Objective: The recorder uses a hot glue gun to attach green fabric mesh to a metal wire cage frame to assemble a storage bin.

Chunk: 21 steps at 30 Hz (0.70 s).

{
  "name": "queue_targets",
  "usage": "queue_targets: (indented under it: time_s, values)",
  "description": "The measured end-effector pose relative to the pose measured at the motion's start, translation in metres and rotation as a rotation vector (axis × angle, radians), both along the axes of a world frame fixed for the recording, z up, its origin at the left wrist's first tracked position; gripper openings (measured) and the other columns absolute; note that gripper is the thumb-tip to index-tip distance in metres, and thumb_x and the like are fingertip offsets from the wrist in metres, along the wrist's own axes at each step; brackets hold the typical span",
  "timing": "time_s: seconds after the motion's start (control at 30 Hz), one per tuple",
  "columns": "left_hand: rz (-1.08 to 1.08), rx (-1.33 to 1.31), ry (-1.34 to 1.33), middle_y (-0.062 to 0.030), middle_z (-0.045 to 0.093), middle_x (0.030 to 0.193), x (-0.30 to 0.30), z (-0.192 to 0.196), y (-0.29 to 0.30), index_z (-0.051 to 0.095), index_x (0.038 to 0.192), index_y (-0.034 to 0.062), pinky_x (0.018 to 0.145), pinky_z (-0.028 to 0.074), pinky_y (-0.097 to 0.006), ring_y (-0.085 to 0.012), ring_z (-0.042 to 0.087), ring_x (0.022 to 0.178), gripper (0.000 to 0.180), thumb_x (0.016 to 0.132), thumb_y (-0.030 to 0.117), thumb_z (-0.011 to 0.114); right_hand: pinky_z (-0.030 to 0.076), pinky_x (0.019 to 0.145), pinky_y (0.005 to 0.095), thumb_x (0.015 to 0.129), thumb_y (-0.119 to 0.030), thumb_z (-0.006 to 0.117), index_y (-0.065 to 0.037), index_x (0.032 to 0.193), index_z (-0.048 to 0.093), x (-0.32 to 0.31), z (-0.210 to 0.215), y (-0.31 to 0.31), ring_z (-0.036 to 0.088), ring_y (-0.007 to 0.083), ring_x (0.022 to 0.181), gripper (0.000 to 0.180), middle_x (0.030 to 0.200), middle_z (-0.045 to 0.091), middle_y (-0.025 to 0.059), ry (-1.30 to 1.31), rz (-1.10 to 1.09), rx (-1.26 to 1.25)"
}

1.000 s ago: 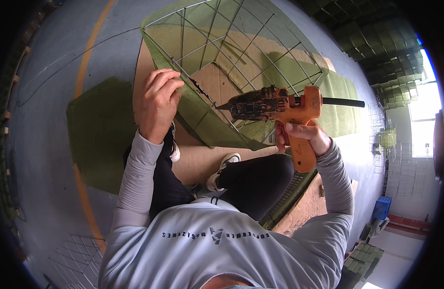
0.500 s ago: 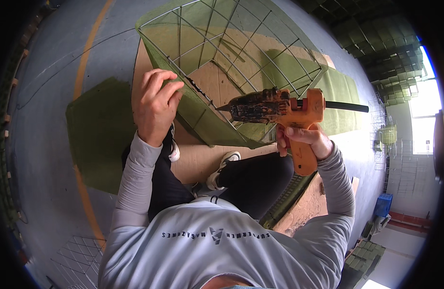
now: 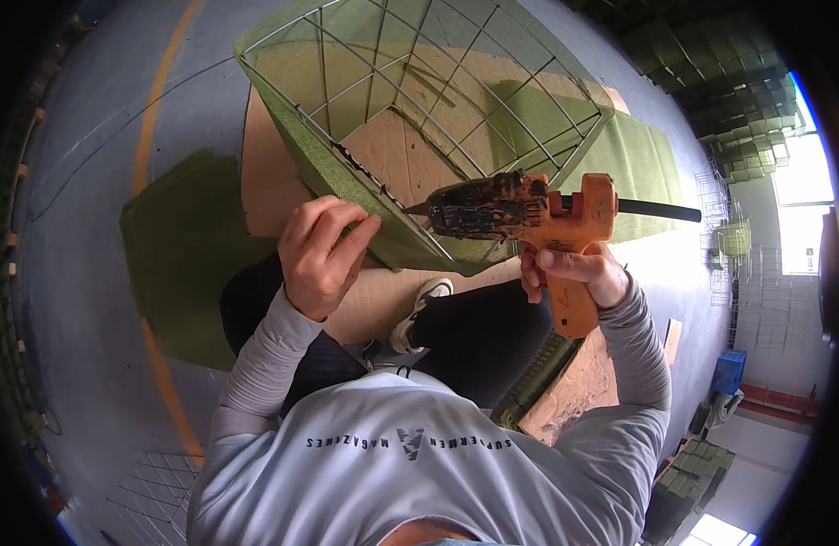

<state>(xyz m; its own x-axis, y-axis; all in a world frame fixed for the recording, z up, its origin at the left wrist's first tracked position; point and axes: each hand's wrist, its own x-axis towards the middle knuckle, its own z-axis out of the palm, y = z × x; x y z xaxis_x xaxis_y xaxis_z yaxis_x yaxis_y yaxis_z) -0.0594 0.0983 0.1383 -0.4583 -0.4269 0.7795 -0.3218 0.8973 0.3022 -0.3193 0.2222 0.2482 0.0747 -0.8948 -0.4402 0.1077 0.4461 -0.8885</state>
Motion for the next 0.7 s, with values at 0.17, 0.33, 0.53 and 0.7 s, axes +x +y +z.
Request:
queue_targets:
  time_s: [0.17, 0.33, 0.53, 0.7]
  values:
    - [0.008, 0.013, 0.020, -0.0052, 0.059, 0.086, -0.002, -0.007, 0.003, 0.069, 0.085, 0.0039, 0.066, 0.048, -0.034, -0.0246, 0.055, 0.082, 0.029, 0.057, -0.002, 0.070, 0.049, 0.060, 0.0292, 0.086, -0.014, 0.062, 0.001, 0.091, 0.055, 0.001, -0.002, 0.005, 0.059, 0.0170, 0.065, 0.018, 0.075, 0.056, 0.0059, 0.021, 0.004, -0.003]
    - [0.001, 0.001, 0.034, -0.0048, 0.059, 0.085, -0.003, -0.005, 0.003, 0.068, 0.085, 0.0044, 0.064, 0.049, -0.034, -0.0237, 0.057, 0.081, 0.027, 0.059, -0.002, 0.070, 0.048, 0.059, 0.0289, 0.085, -0.015, 0.063, 0.000, 0.092, 0.055, -0.004, -0.003, 0.013, 0.059, 0.0170, 0.064, 0.018, 0.074, 0.056, 0.0059, 0.013, -0.002, -0.002]
    - [-0.049, 0.018, 0.027, -0.0056, 0.059, 0.085, -0.005, -0.006, 0.005, 0.068, 0.087, 0.0034, 0.065, 0.049, -0.034, -0.0248, 0.056, 0.079, 0.033, 0.055, -0.005, 0.071, 0.048, 0.059, 0.0292, 0.085, -0.013, 0.063, 0.000, 0.095, 0.054, -0.002, 0.000, 0.020, 0.058, 0.0172, 0.064, 0.019, 0.075, 0.055, 0.0058, 0.003, -0.021, -0.004]
    - [-0.074, -0.005, 0.027, -0.0053, 0.059, 0.085, -0.006, -0.007, 0.007, 0.068, 0.087, 0.0035, 0.064, 0.049, -0.034, -0.0243, 0.056, 0.079, 0.031, 0.057, -0.005, 0.071, 0.049, 0.058, 0.0290, 0.083, -0.013, 0.064, 0.000, 0.095, 0.054, -0.001, 0.003, 0.028, 0.058, 0.0165, 0.065, 0.020, 0.077, 0.055, 0.0059, -0.011, -0.059, 0.016]
